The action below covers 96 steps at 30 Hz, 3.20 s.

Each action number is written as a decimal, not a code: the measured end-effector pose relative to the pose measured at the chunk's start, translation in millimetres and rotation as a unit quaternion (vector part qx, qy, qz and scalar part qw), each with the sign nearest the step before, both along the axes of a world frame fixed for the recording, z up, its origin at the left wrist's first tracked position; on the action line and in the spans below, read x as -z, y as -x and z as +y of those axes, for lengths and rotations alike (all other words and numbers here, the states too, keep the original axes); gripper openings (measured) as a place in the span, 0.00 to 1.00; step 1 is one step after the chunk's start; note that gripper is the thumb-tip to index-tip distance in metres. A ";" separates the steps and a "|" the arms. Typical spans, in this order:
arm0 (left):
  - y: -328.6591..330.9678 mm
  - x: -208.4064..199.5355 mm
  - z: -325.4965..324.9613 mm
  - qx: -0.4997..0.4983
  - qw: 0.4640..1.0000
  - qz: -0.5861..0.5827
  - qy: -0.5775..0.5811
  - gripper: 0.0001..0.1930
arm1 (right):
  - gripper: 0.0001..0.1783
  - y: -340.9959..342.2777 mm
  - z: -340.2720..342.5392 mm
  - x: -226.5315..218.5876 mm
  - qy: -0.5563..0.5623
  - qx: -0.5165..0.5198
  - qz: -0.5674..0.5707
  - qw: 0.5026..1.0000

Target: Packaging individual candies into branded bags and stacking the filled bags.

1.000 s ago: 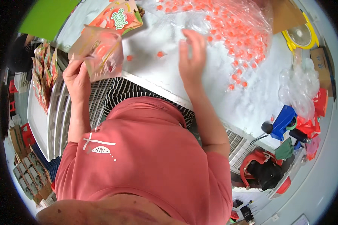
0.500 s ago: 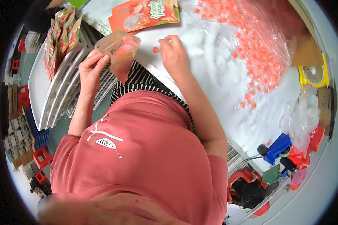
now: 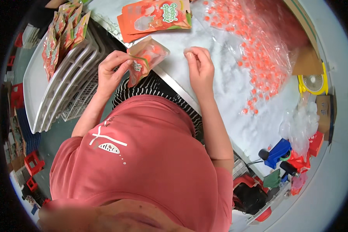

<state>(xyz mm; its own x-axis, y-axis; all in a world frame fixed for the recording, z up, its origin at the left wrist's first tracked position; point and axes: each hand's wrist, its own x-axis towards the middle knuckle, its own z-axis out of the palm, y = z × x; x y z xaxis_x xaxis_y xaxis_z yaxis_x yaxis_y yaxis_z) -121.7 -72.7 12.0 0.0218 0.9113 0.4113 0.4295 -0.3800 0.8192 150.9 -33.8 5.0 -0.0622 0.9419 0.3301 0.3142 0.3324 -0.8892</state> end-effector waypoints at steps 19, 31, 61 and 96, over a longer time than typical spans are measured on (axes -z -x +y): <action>-38.6 10.8 -26.7 0.114 0.992 0.043 -0.018 0.10 | 0.13 21.2 -55.5 -43.2 -0.088 -0.140 -0.334 0.928; 9.7 -24.3 2.3 0.207 0.935 -0.074 0.277 0.17 | 0.15 39.8 -66.1 -72.7 -0.227 -0.253 -0.298 0.892; -32.1 -11.8 -57.2 0.023 0.996 0.024 0.082 0.13 | 0.16 28.3 -37.6 -82.7 -0.029 -0.377 -0.267 0.886; -10.6 21.1 -36.6 0.220 0.919 -0.194 0.265 0.14 | 0.18 31.8 -81.3 -85.8 0.129 -0.257 -0.281 0.916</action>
